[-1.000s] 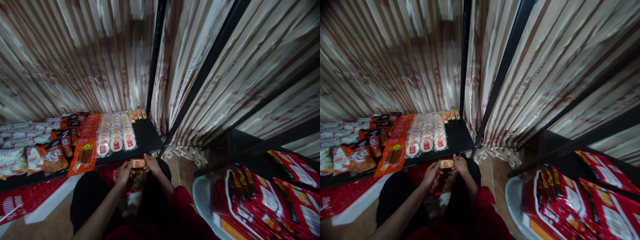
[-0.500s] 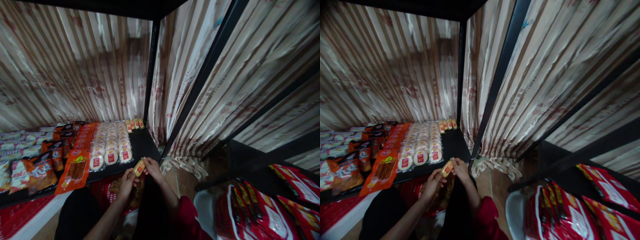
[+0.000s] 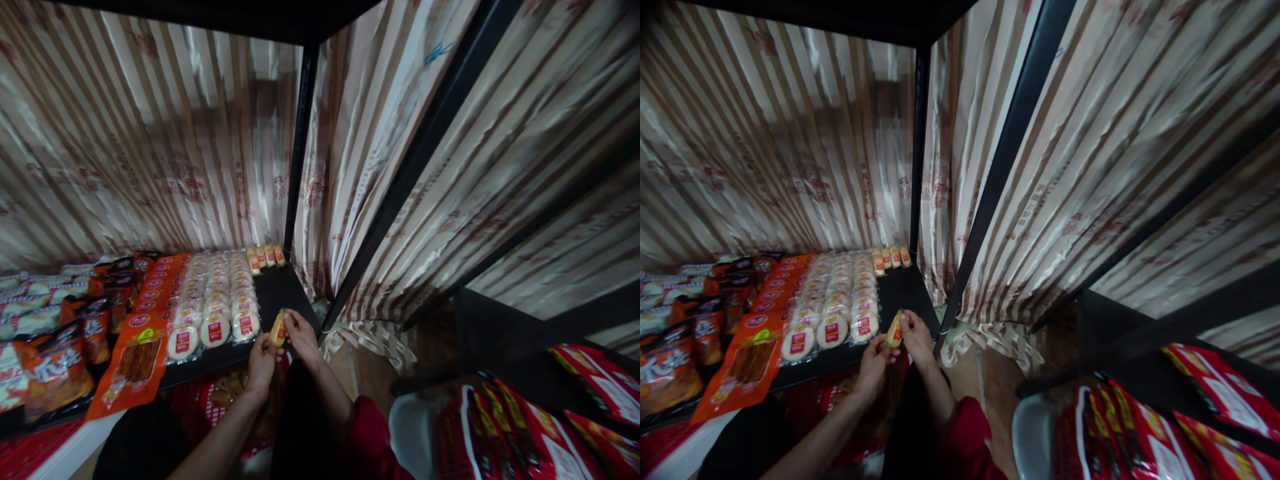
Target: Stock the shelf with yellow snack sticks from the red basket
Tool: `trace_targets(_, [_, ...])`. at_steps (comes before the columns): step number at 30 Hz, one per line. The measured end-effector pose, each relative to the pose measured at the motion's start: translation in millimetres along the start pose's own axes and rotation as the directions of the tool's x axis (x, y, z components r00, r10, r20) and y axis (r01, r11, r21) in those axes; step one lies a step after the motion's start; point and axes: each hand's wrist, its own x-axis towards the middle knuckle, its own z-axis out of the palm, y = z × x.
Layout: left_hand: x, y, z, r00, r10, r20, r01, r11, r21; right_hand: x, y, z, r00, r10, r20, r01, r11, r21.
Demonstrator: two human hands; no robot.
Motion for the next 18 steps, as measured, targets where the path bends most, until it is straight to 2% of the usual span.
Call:
trace_targets(8, [15, 9, 16, 0.999, 0.028, -0.036, -0.028, 1.0, -0.003, 5, -4, 4, 0.999, -0.011, -0.033, 0.01, 1.0, -0.026])
trace_targets(14, [27, 7, 21, 0.995, 0.052, -0.085, -0.05, 0.998, 0.028, 6, -4, 10, 1.0, 0.001, -0.023, -0.005, 0.983, -0.182])
trace_targets(18, [35, 10, 24, 0.998, 0.001, -0.062, 0.0, 1.0, 0.015, 12, -1, 14, 0.999, -0.008, -0.034, -0.001, 0.967, -0.256])
